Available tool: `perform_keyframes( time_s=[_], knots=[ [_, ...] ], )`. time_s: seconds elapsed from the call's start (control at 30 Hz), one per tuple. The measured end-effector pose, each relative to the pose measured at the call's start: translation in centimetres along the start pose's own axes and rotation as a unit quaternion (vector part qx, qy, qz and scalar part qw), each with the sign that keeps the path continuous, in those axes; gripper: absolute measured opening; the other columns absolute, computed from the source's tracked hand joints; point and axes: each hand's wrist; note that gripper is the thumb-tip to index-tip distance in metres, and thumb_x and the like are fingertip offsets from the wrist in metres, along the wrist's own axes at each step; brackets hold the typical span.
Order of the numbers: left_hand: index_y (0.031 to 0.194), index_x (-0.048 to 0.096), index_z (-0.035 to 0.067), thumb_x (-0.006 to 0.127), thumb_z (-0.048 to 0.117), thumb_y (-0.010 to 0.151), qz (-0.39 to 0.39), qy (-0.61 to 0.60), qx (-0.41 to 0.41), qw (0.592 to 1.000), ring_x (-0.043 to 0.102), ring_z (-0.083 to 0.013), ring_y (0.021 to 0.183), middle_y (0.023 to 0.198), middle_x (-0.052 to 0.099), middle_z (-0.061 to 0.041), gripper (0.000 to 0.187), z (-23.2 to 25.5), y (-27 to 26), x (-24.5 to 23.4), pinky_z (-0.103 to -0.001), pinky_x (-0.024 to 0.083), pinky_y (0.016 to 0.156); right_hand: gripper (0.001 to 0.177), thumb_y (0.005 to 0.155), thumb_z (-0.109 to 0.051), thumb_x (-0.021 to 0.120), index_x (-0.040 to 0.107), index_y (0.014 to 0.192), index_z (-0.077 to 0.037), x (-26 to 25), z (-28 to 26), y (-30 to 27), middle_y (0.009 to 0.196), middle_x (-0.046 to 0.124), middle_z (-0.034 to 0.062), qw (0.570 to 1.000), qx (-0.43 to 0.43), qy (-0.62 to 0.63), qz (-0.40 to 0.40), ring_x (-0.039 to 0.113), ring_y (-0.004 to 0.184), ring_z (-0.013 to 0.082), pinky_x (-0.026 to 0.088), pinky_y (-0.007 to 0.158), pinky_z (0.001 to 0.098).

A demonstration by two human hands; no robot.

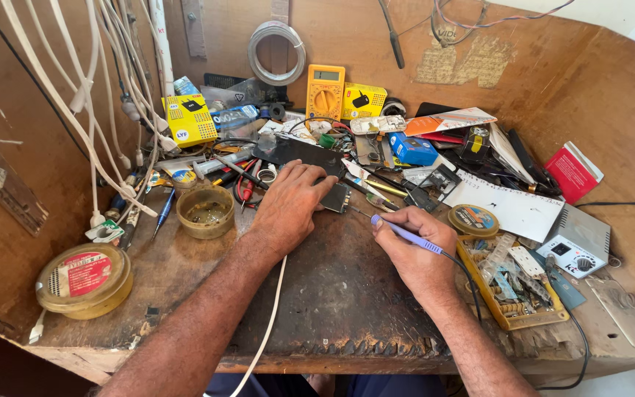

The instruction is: The person disassembles a small electronic device, likely a mobile phone, by removing the back cover and battery. They then reassemble the device by inserting the battery and snapping the back cover back into place.

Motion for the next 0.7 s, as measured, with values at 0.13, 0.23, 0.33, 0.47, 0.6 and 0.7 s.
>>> perform_keyframes(
  time_s=[0.13, 0.23, 0.33, 0.47, 0.6, 0.7],
  knots=[
    [0.131, 0.063, 0.005, 0.075, 0.0, 0.075, 0.011, -0.001, 0.006, 1.0, 0.053, -0.0303, 0.126, 0.126, 0.061, -0.013, 0.057, -0.06, -0.09, -0.07, -0.048, 0.032, 0.118, 0.012, 0.087, -0.012, 0.079, 0.076, 0.093, -0.002, 0.06, 0.05, -0.09, 0.082, 0.079, 0.0045, 1.0, -0.003, 0.003, 0.004, 0.071, 0.073, 0.0042, 0.056, 0.066, 0.0202],
    [0.13, 0.063, 0.004, 0.075, 0.0, 0.075, 0.014, -0.001, 0.011, 1.0, 0.053, -0.0308, 0.126, 0.126, 0.061, -0.014, 0.057, -0.03, -0.03, 0.0, -0.048, 0.032, 0.117, 0.012, 0.086, -0.011, 0.079, 0.075, 0.093, -0.002, 0.0, 0.25, -0.07, 0.082, 0.079, 0.0039, 1.0, -0.009, 0.011, 0.004, 0.07, 0.073, 0.0036, 0.056, 0.066, 0.0198],
    [0.13, 0.064, 0.004, 0.075, 0.0, 0.075, 0.019, -0.005, 0.013, 1.0, 0.053, -0.031, 0.126, 0.125, 0.061, -0.013, 0.055, -0.08, -0.09, 0.01, -0.048, 0.033, 0.117, 0.012, 0.087, -0.011, 0.078, 0.075, 0.093, -0.002, 0.04, 0.44, -0.01, 0.082, 0.079, 0.0036, 1.0, -0.009, 0.019, 0.001, 0.07, 0.073, 0.0032, 0.056, 0.066, 0.0195],
    [0.13, 0.064, 0.004, 0.075, 0.0, 0.075, 0.016, -0.004, 0.013, 1.0, 0.053, -0.0311, 0.125, 0.124, 0.061, -0.014, 0.056, -0.07, -0.06, -0.18, -0.048, 0.032, 0.117, 0.012, 0.087, -0.011, 0.079, 0.075, 0.092, -0.001, 0.08, 0.24, -0.07, 0.081, 0.079, 0.0043, 1.0, -0.006, 0.002, 0.009, 0.069, 0.072, 0.0037, 0.055, 0.065, 0.02],
    [0.13, 0.064, 0.004, 0.075, 0.001, 0.075, 0.016, -0.009, 0.01, 1.0, 0.053, -0.031, 0.126, 0.125, 0.061, -0.013, 0.056, -0.02, -0.08, -0.16, -0.048, 0.032, 0.116, 0.012, 0.087, -0.011, 0.079, 0.075, 0.093, -0.002, 0.11, 0.11, -0.02, 0.081, 0.079, 0.0037, 1.0, -0.012, 0.004, 0.003, 0.069, 0.072, 0.0031, 0.055, 0.064, 0.0198],
    [0.13, 0.064, 0.004, 0.075, 0.001, 0.075, 0.016, -0.007, 0.012, 1.0, 0.053, -0.0308, 0.126, 0.125, 0.061, -0.013, 0.056, -0.03, -0.07, -0.13, -0.048, 0.032, 0.117, 0.012, 0.087, -0.012, 0.079, 0.076, 0.094, -0.002, 0.03, 0.13, 0.0, 0.082, 0.079, 0.0036, 1.0, -0.015, -0.002, -0.002, 0.07, 0.073, 0.0029, 0.056, 0.065, 0.0193]
  ],
)
Point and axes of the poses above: each hand's wrist, its own y-axis towards the middle knuckle, its own x-axis out of the palm, z = x × y
